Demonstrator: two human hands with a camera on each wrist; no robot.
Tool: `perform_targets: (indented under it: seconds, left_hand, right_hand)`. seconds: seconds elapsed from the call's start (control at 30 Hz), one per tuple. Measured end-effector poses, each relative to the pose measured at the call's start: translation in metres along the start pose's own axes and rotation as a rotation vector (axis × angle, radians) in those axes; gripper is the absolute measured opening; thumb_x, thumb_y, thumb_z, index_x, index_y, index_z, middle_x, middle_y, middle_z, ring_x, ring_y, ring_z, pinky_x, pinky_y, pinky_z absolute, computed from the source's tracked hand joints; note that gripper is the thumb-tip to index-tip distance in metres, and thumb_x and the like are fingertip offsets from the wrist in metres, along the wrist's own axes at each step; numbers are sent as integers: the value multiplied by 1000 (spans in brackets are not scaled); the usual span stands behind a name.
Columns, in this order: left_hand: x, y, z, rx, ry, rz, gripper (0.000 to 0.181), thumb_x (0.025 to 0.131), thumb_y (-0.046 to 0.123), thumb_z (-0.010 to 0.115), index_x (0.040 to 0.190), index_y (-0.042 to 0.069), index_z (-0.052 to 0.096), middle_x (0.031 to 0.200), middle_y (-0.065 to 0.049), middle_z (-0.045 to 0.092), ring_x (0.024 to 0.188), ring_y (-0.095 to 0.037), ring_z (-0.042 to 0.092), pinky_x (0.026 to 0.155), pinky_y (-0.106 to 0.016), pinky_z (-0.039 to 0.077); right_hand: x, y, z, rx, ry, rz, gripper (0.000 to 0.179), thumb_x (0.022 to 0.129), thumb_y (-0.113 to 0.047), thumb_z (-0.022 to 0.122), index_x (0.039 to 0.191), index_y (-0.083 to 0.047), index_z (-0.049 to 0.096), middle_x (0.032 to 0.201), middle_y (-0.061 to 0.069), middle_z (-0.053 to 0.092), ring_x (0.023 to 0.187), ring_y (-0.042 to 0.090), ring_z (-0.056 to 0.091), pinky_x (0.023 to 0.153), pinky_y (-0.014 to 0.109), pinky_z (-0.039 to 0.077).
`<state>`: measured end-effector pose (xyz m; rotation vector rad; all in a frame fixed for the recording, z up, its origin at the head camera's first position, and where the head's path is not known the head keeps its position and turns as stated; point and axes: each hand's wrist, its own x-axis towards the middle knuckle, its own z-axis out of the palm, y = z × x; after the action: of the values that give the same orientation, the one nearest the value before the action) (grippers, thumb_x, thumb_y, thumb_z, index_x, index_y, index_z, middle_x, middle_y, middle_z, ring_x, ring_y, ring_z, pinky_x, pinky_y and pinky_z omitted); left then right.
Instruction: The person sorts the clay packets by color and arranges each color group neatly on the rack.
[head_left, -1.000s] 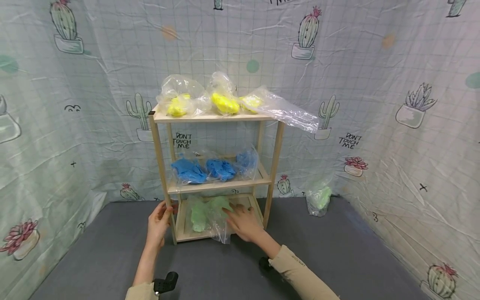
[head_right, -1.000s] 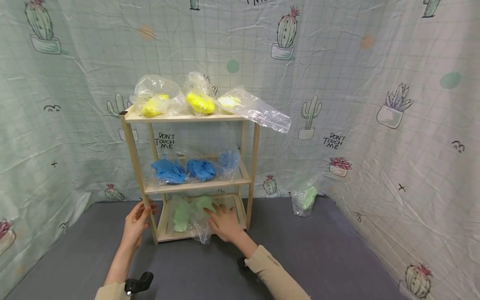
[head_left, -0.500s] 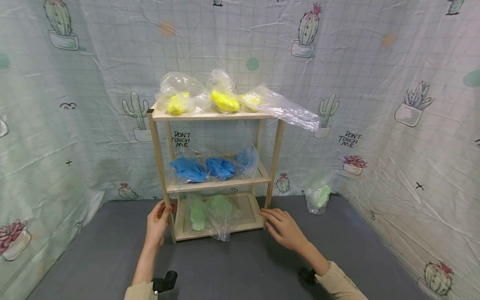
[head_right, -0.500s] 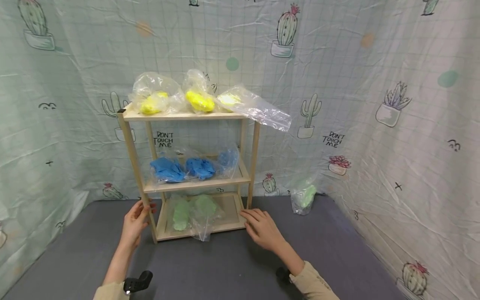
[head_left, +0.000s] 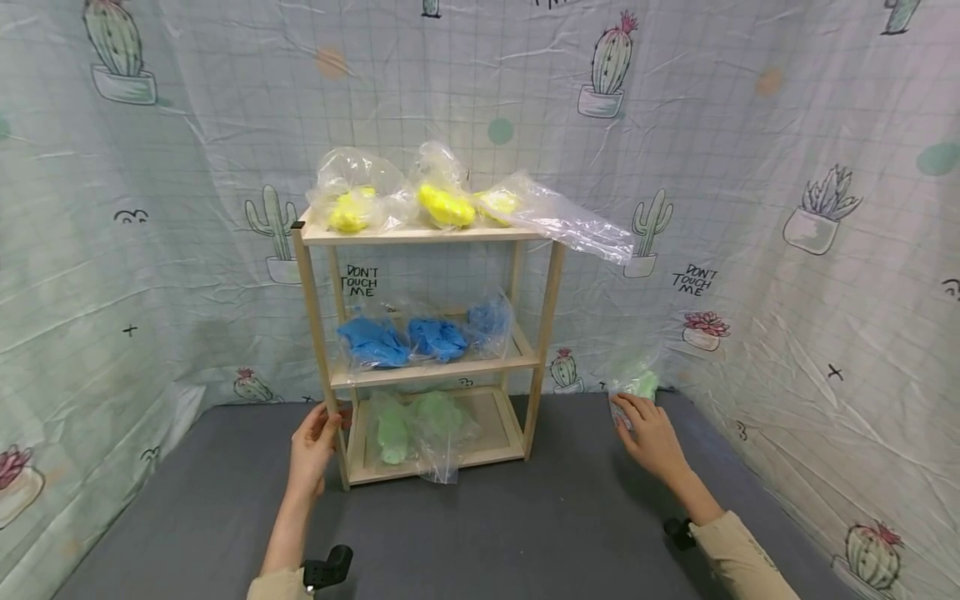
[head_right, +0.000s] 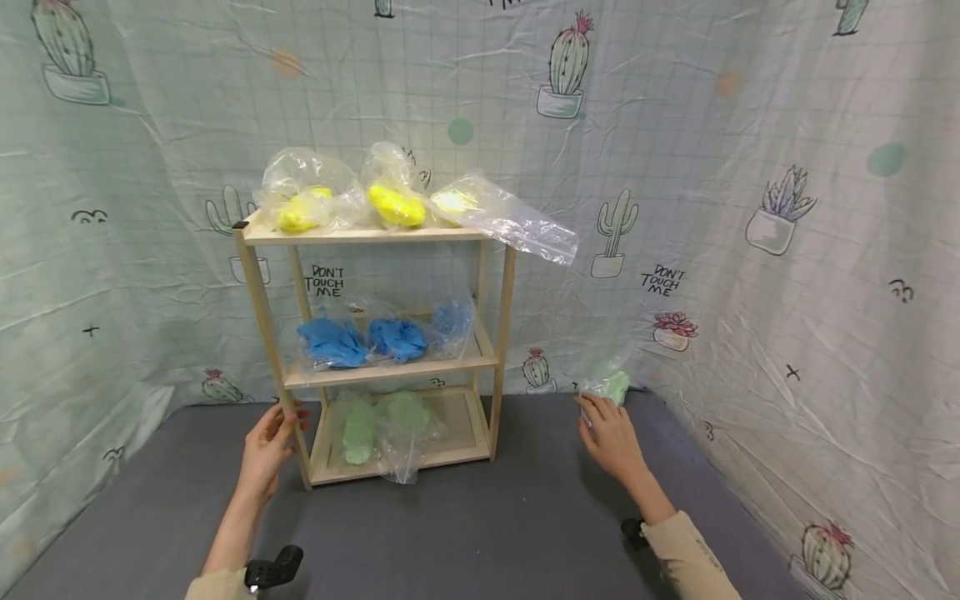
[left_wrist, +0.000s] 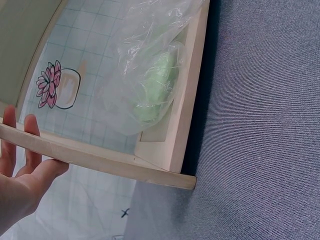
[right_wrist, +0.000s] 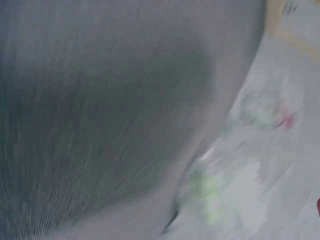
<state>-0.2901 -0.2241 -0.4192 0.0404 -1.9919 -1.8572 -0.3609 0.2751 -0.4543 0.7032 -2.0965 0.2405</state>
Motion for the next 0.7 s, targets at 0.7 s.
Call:
perform_targets:
  seconds: [0.7]
  left_hand:
    - [0, -2, 1, -6, 21, 8, 20, 92, 27, 49, 109, 22, 56, 80, 20, 61, 78, -4, 55, 54, -21, 35]
  right_hand:
    - [-6, 70, 25, -150, -272, 364, 63, 83, -23, 62, 135, -1, 34, 134, 28, 37, 107, 46, 45, 75, 58, 36]
